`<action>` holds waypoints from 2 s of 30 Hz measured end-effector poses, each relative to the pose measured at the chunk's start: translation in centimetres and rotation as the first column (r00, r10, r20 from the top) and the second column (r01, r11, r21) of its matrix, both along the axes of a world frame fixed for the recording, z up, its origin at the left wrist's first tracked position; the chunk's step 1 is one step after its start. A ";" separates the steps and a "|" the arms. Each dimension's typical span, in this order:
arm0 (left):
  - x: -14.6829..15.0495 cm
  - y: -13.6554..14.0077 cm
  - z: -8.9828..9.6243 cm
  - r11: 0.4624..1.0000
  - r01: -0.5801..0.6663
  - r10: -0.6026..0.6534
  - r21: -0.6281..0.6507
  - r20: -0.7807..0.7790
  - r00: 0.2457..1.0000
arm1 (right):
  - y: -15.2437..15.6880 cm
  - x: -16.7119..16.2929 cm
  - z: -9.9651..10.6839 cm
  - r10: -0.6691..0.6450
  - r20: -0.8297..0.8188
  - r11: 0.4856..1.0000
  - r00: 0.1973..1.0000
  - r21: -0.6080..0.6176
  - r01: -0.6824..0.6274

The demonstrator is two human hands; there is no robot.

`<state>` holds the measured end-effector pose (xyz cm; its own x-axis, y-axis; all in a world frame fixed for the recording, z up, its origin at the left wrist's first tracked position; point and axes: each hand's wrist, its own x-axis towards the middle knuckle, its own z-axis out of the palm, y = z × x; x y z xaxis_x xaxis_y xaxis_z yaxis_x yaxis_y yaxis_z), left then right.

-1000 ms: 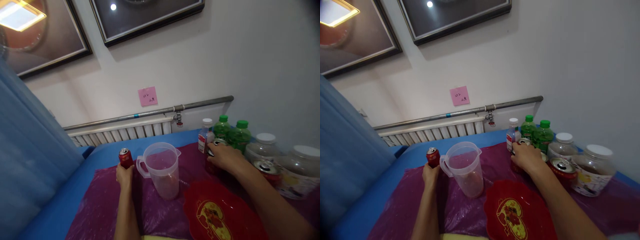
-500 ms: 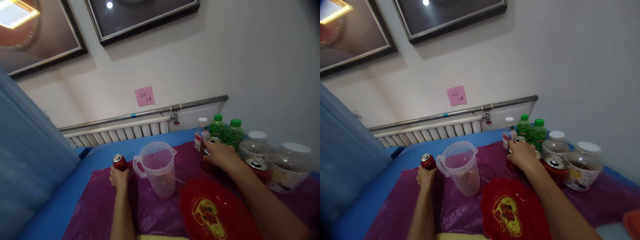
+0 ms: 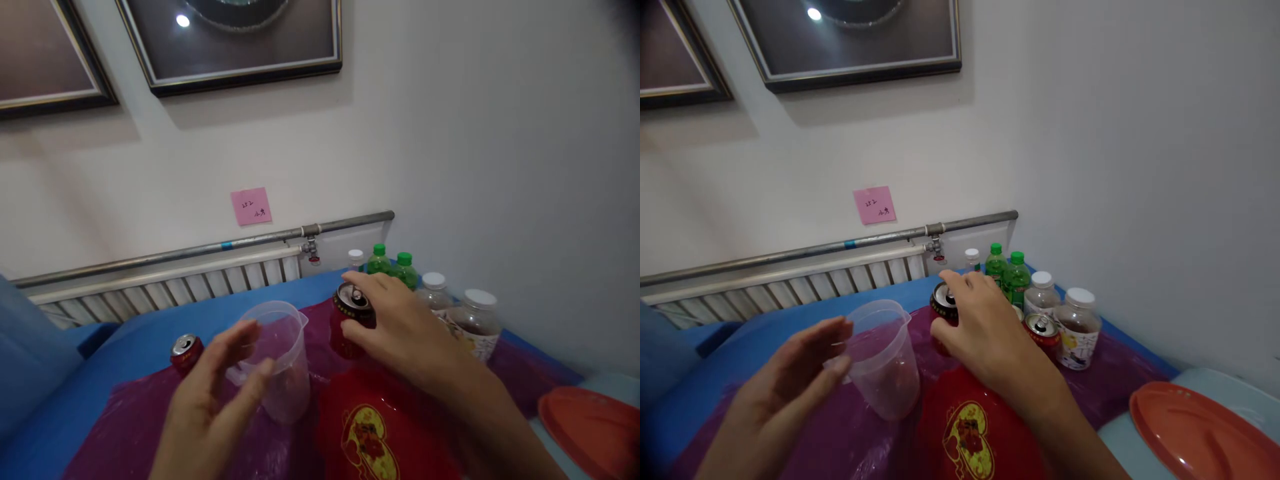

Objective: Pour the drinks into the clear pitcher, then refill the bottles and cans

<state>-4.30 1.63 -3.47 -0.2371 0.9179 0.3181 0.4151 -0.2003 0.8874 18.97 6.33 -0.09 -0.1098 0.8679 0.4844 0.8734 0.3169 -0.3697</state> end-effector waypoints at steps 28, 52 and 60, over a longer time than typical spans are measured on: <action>-4.1 1.6 0.7 0.972 -0.226 0.231 -0.063 0.089 0.969 | -2.4 -2.6 -1.3 0.347 -0.333 0.923 0.877 0.286 -0.257; -1.9 3.4 -0.9 0.919 -0.307 0.265 0.249 0.190 0.945 | 1.6 -4.1 -3.7 0.501 -0.002 0.859 0.866 -0.127 -0.497; -1.3 3.5 -0.7 0.929 -0.282 0.224 0.239 0.243 0.944 | 1.5 -4.1 -3.7 0.496 0.031 0.865 0.868 -0.105 -0.491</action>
<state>-5.58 5.14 -4.13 -0.5377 0.7060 0.4610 0.2953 -0.3544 0.8872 14.84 7.85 -3.83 -0.5595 0.7330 0.3870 0.6315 0.6794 -0.3738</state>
